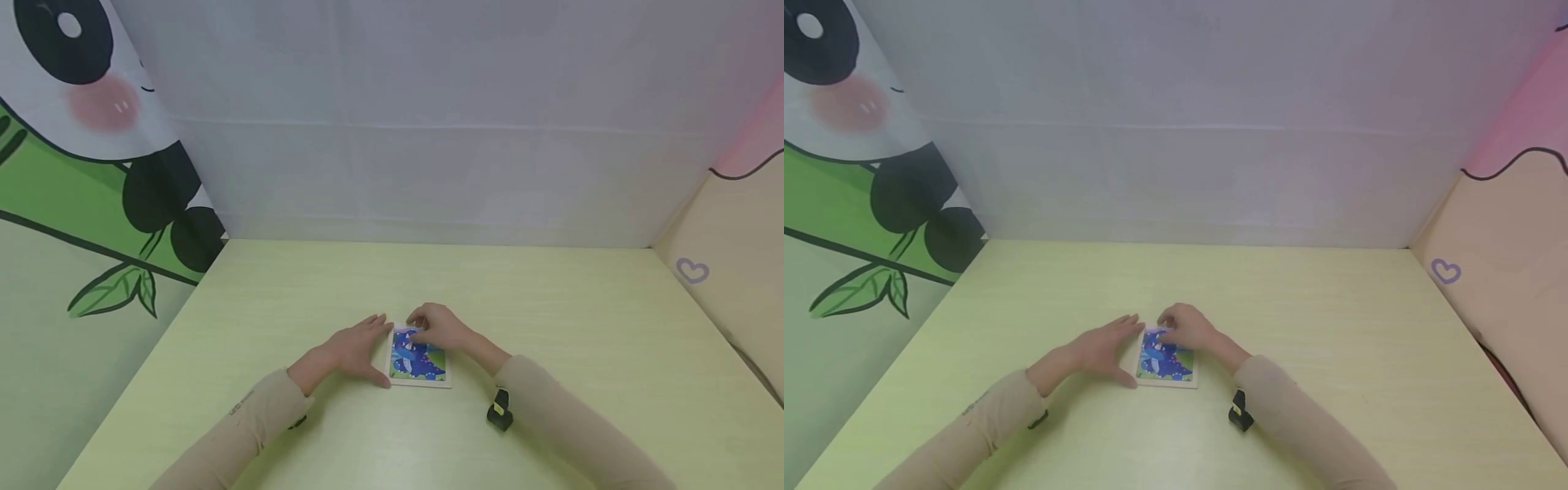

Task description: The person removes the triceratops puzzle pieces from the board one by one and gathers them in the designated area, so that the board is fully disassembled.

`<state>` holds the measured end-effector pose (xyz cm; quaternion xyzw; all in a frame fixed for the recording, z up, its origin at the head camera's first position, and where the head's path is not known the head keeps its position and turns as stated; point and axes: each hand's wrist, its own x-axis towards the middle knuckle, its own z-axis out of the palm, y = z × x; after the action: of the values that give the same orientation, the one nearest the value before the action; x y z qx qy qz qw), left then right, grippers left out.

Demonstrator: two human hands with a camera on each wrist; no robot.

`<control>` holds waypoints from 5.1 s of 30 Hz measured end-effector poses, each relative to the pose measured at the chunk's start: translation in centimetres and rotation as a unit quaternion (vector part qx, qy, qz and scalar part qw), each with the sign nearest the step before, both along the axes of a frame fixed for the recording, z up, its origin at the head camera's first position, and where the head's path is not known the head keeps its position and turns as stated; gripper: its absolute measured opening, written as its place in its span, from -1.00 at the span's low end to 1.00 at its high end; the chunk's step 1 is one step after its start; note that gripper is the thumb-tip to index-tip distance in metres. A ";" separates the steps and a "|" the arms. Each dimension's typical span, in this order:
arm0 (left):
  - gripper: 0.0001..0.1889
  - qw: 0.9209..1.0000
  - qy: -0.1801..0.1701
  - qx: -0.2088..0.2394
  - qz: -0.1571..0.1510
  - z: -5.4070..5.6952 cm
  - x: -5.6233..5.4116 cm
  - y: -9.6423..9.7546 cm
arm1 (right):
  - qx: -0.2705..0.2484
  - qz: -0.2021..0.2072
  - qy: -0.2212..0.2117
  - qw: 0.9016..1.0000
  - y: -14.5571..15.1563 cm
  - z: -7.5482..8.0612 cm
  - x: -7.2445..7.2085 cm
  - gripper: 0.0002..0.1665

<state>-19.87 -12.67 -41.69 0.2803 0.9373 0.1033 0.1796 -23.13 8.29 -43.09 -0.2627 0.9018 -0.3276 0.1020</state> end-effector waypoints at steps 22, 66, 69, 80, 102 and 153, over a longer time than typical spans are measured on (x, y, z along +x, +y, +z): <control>0.10 1.000 0.001 0.000 0.009 0.2 0.3 0.3 | 0.033 0.026 0.053 0.998 -0.8 0.1 0.2 -0.75; 0.11 1.000 0.003 -0.003 0.015 -0.2 0.1 0.1 | 0.001 0.043 -0.009 0.999 -0.8 0.4 -0.5 -0.66; 0.11 1.000 0.003 -0.004 0.015 -0.2 0.1 0.1 | 0.004 0.043 -0.006 0.999 -0.7 0.4 -0.5 -0.66; 0.11 1.000 -0.001 -0.004 0.017 0.0 0.2 0.2 | 0.014 0.043 0.020 0.999 -0.5 0.0 -0.7 -0.67; 0.11 1.000 -0.002 -0.003 0.027 0.2 -0.5 1.2 | 0.011 0.046 0.007 0.999 2.9 2.1 -2.0 -0.70; 0.11 1.000 -0.001 -0.001 0.019 0.0 -0.1 0.8 | 0.026 -0.013 0.023 0.999 13.2 -0.2 -2.6 -0.73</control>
<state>-19.95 -11.90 -41.68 0.2620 0.9423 0.1060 0.1792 -25.76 21.45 -43.34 -0.2556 0.9155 -0.2990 0.0843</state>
